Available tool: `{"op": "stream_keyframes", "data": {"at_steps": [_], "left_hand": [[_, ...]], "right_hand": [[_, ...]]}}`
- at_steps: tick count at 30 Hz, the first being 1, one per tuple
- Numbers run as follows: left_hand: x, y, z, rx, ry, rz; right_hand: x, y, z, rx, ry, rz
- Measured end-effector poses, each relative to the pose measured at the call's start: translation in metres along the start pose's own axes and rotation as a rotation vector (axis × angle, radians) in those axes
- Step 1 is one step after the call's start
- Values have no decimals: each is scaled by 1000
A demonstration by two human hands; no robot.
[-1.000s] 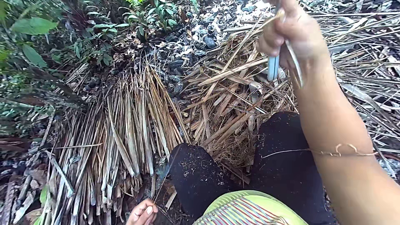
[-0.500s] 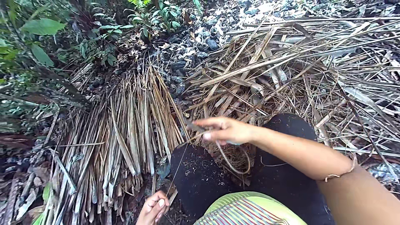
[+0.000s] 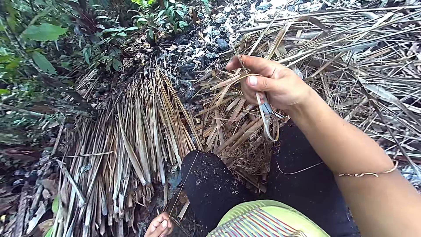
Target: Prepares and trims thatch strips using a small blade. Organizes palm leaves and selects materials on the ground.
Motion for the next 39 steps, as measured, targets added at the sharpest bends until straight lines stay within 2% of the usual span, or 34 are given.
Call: {"op": "stream_keyframes", "data": {"at_steps": [7, 10, 13, 15, 17, 20, 22, 27, 30, 33, 39], "left_hand": [[4, -2, 5, 59, -27, 26], [5, -4, 6, 57, -14, 22], [1, -1, -2, -33, 86, -9], [-10, 7, -23, -140, 206, -70], [-21, 13, -49, -235, 316, -163], [-32, 17, -80, -374, 328, -266], [-33, 17, -92, -438, 324, -319], [-32, 19, -102, -529, 311, -441], [-31, 17, -101, -597, 336, -478], [-25, 6, -87, -742, 408, -515], [-13, -14, -58, -1080, 530, -529]], "right_hand": [[-2, 0, 0, 7, -28, -15], [-3, -11, 14, 72, 58, 10], [1, -28, 30, 166, 209, 30], [11, -24, 13, 305, 226, -113], [23, -3, -24, 410, 118, -326], [36, 36, -67, 441, -96, -536], [33, 48, -79, 411, -194, -595], [30, 54, -91, 161, -240, -687], [30, 52, -89, -27, -130, -614], [19, 34, -65, -41, 25, -409], [3, 4, -25, -60, 57, -131]]}}
Point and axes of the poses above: each hand's wrist, its own x-axis away from the middle knuckle, its own z-axis out of the back of the hand, y = z × x, the point moved 3 cm from there along -x, towards the middle knuckle, and after that the axes turned 5 degrees about x, right-handed, at the moved point
